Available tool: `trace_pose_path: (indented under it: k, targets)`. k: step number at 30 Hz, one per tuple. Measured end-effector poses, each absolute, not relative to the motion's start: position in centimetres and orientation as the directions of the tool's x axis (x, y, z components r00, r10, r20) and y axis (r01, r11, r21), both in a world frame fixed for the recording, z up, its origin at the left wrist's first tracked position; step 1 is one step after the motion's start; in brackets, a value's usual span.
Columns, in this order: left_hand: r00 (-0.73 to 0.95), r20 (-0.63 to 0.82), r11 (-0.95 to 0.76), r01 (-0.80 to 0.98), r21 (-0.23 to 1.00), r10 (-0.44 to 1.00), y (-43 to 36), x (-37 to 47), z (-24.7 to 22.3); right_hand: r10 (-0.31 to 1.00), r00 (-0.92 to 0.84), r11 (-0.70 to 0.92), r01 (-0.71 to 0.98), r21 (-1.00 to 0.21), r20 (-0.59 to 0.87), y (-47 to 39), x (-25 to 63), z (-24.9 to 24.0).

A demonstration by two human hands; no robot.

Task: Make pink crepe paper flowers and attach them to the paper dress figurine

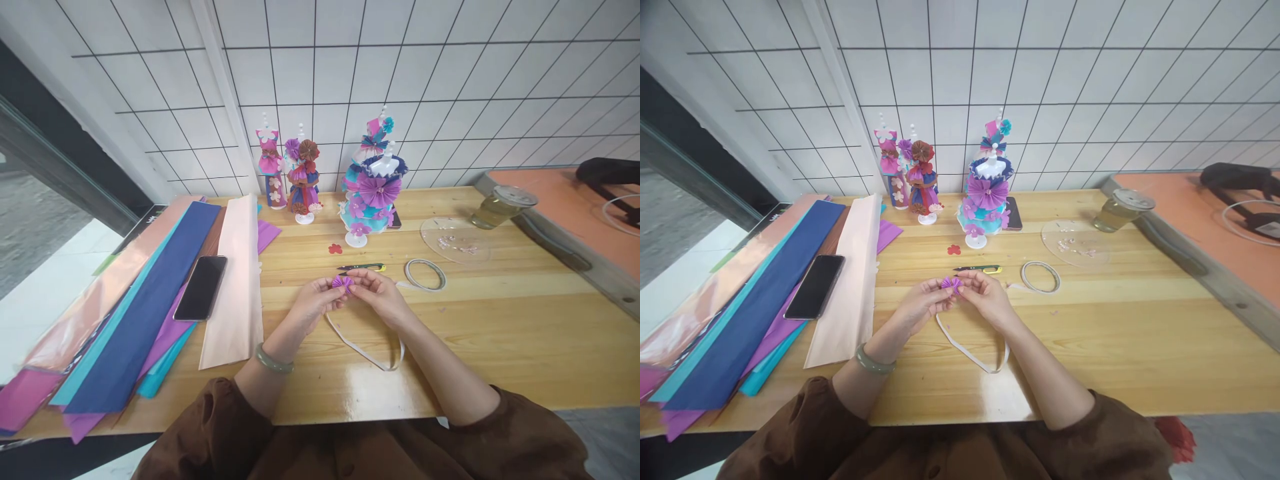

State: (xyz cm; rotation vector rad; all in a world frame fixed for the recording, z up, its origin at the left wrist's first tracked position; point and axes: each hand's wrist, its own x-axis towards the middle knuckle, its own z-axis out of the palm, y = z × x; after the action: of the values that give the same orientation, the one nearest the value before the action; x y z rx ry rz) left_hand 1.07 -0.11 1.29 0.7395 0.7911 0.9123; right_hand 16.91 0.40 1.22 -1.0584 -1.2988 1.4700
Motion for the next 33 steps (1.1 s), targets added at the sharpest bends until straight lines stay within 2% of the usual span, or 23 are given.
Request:
trace_pose_path:
  k: [7,9,11,13,16,19,23,25,27,30,33]
  targets:
    - [0.352,-0.221,0.373,-0.456,0.808,0.91,0.0,0.9,1.2,0.935,-0.355,0.024,0.017,-1.0,0.016,0.1,16.7,1.6]
    - [0.335,-0.216,0.361,-0.469,0.806,0.917,0.1,0.8,1.1,0.955,-0.292,0.088,0.104,-0.991,0.054,0.3,17.3,1.6]
    - [0.315,-0.217,0.35,-0.465,0.813,0.924,0.2,0.7,1.0,0.979,-0.134,0.182,0.268,-0.946,0.151,0.8,18.3,1.3]
    - [0.303,-0.225,0.347,-0.446,0.825,0.926,0.2,0.7,1.0,0.957,-0.024,0.261,0.514,-0.817,0.291,1.5,19.3,0.8]
    - [0.292,-0.235,0.344,-0.415,0.842,0.927,0.2,0.9,1.0,0.906,-0.17,0.368,0.768,-0.524,0.387,2.5,20.4,0.1]
    - [0.259,-0.24,0.328,-0.386,0.862,0.936,0.2,1.0,1.1,0.881,-0.36,0.451,0.836,-0.313,0.308,2.8,20.4,-0.3]
    - [0.218,-0.204,0.267,-0.32,0.909,0.955,0.2,1.0,1.0,0.883,-0.399,0.451,0.867,-0.21,0.248,2.6,20.0,-0.1]
    - [0.226,-0.174,0.238,-0.298,0.925,0.958,0.3,1.0,1.0,0.892,-0.382,0.434,0.874,-0.219,0.241,2.6,19.9,0.0]
    - [0.239,-0.158,0.229,-0.31,0.923,0.958,0.3,0.9,1.1,0.905,-0.329,0.403,0.865,-0.298,0.268,2.6,19.9,0.1]
    - [0.281,-0.159,0.262,-0.381,0.887,0.947,0.3,0.8,1.2,0.919,-0.182,0.354,0.773,-0.527,0.351,2.5,19.9,0.3]
    - [0.344,-0.164,0.32,-0.468,0.824,0.925,0.2,0.6,1.5,0.955,-0.11,0.286,0.571,-0.77,0.274,2.1,19.7,1.1]
